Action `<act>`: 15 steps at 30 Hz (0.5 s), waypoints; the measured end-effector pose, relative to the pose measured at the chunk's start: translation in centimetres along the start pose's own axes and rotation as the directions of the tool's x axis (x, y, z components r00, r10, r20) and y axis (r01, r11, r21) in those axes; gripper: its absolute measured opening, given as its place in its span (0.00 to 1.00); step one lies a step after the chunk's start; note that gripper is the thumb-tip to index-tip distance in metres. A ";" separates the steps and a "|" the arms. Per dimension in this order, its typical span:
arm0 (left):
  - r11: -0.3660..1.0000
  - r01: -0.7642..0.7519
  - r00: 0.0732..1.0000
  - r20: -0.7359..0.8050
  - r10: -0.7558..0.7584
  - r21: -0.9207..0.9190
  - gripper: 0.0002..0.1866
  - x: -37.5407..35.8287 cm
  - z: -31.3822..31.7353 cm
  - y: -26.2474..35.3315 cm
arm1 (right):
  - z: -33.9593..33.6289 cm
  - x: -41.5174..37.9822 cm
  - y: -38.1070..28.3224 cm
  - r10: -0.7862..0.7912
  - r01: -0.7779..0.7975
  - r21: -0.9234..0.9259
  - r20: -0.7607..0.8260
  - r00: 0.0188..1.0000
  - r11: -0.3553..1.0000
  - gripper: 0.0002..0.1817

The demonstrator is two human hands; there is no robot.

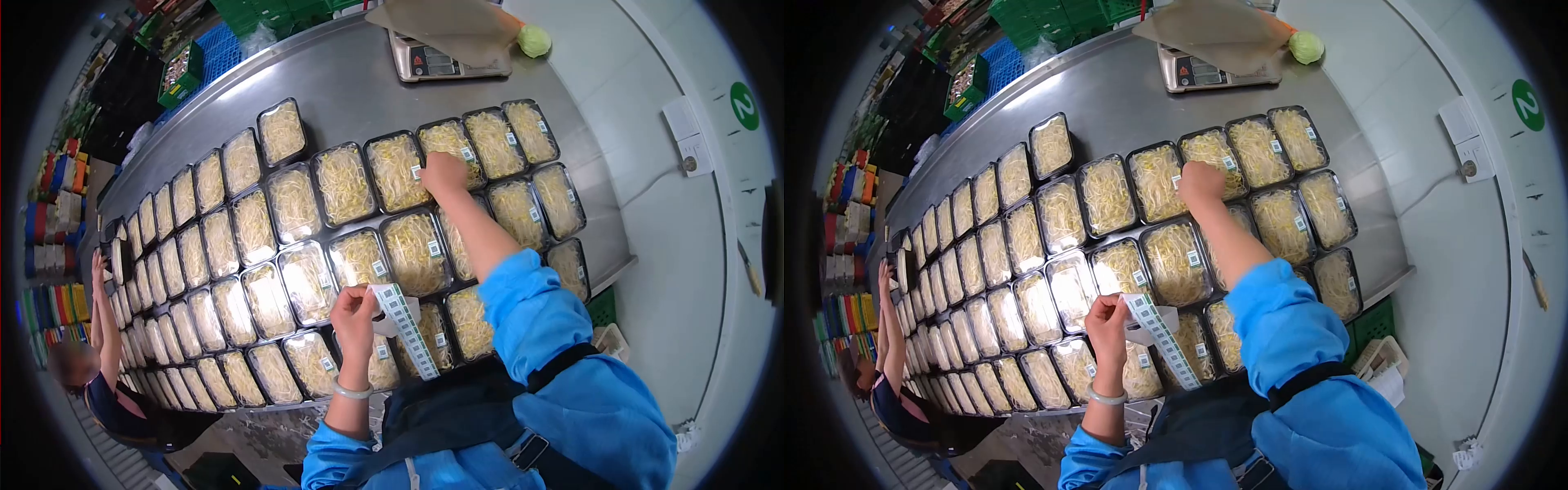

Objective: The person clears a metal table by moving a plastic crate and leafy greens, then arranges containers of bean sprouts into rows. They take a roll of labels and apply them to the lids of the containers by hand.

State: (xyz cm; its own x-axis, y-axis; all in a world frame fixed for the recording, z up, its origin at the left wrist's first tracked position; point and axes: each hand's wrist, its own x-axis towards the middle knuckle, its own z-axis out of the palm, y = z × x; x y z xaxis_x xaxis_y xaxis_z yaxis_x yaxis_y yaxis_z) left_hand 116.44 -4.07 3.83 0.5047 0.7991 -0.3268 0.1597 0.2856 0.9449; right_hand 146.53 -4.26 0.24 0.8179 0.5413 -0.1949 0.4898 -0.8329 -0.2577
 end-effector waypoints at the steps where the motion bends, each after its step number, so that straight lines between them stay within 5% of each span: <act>1: 0.999 0.032 1.000 0.001 -0.032 0.016 0.02 -0.1 -0.1 0.4 | -1.4 -0.4 -0.4 -0.020 0.021 -0.025 0.033 0.999 0.999 0.12; 3: 0.998 0.068 0.998 0.002 -0.068 -0.004 0.02 -0.3 0.2 1.4 | -3.8 -4.3 -1.8 -0.299 0.200 0.375 0.230 0.926 0.905 0.16; 4: 0.997 0.072 0.997 0.002 -0.071 -0.037 0.01 -0.3 0.4 1.9 | -3.8 -6.6 -2.1 -0.504 0.221 0.632 0.310 0.806 0.743 0.17; 5: 0.995 0.075 0.997 0.002 -0.076 -0.069 0.01 -0.4 0.5 2.2 | -2.1 -8.9 -1.7 -0.672 0.322 0.747 0.218 0.708 0.582 0.19; 6: 0.995 0.083 0.996 -0.002 -0.084 -0.050 0.01 -0.4 0.4 2.2 | -4.5 -11.3 -2.3 -0.770 0.487 0.656 0.237 0.592 0.576 0.16; 12: 0.993 0.082 0.997 -0.006 -0.082 0.087 0.01 -0.8 -0.9 1.1 | -6.2 -13.8 -2.1 -0.822 0.559 0.625 0.264 0.504 0.544 0.09; 15: 0.995 0.066 0.998 -0.004 -0.066 0.070 0.02 -1.0 -2.8 0.7 | -1.8 -11.0 -2.4 -0.548 0.160 0.885 0.121 0.828 0.437 0.07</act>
State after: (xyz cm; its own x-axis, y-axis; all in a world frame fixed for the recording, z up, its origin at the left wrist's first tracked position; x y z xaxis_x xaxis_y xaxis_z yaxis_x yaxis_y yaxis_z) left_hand 113.69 -3.24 4.75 0.4897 0.7806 -0.3884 0.2518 0.2998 0.9202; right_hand 136.93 -8.40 4.68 0.3717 0.9185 -0.1350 0.0775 -0.1756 -0.9814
